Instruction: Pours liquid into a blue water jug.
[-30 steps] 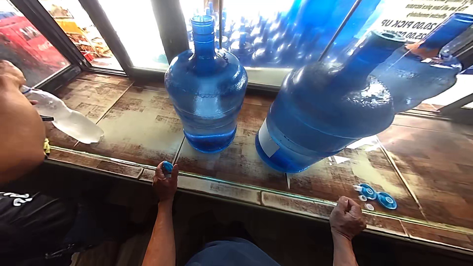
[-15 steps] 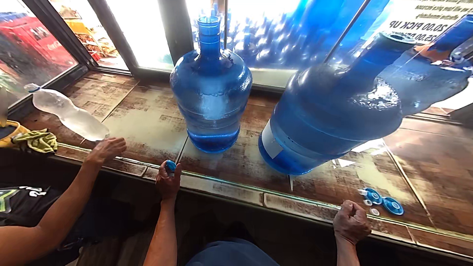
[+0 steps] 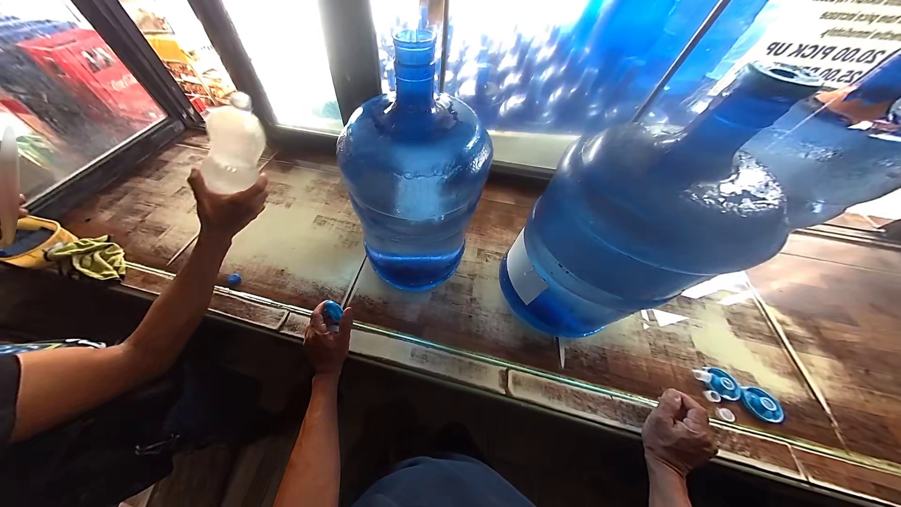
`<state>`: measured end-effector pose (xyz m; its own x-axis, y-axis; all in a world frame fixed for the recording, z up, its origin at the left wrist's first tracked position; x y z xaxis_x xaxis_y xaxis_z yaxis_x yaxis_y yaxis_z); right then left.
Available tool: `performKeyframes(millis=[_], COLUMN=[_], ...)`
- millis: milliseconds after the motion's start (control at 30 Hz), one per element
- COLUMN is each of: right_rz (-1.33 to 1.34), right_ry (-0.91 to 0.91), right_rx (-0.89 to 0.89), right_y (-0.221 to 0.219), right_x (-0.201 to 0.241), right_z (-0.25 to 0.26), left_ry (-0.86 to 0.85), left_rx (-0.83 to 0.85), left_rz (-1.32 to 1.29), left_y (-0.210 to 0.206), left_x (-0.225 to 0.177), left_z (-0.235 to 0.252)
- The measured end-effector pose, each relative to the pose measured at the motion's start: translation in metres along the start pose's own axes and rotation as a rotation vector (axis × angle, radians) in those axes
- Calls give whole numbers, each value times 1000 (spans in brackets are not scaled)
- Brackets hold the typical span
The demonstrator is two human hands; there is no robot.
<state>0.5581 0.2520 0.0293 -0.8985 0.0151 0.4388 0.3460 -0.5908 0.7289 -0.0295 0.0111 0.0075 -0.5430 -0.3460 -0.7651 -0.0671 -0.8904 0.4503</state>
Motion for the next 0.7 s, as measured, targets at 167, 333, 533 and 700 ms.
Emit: performKeyframes(millis=[167, 333, 533, 700], right_rz=[-1, 3, 26, 23], right_ry=[-7, 5, 2, 4], right_rx=[14, -5, -3, -2], right_y=[2, 1, 1, 0], right_x=[2, 2, 2, 0], right_z=[0, -1, -1, -1], left_ry=[-20, -17, -1, 3], left_rx=[-8, -25, -14, -16], left_rz=[4, -1, -5, -6], left_y=[-1, -1, 1, 1], left_x=[1, 1, -3, -3], left_z=[0, 0, -1, -1])
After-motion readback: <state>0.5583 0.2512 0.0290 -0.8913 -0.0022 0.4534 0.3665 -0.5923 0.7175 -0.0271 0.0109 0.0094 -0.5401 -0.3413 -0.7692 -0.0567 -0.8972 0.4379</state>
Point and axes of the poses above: each hand's wrist, its own z-axis towards the middle knuckle, its own y-axis out of the back of the hand, x = y × z, the point moved 3 cm from there along z, towards the middle knuckle, and after that the axes turned 8 degrees about -z, right-handed, at the moved point
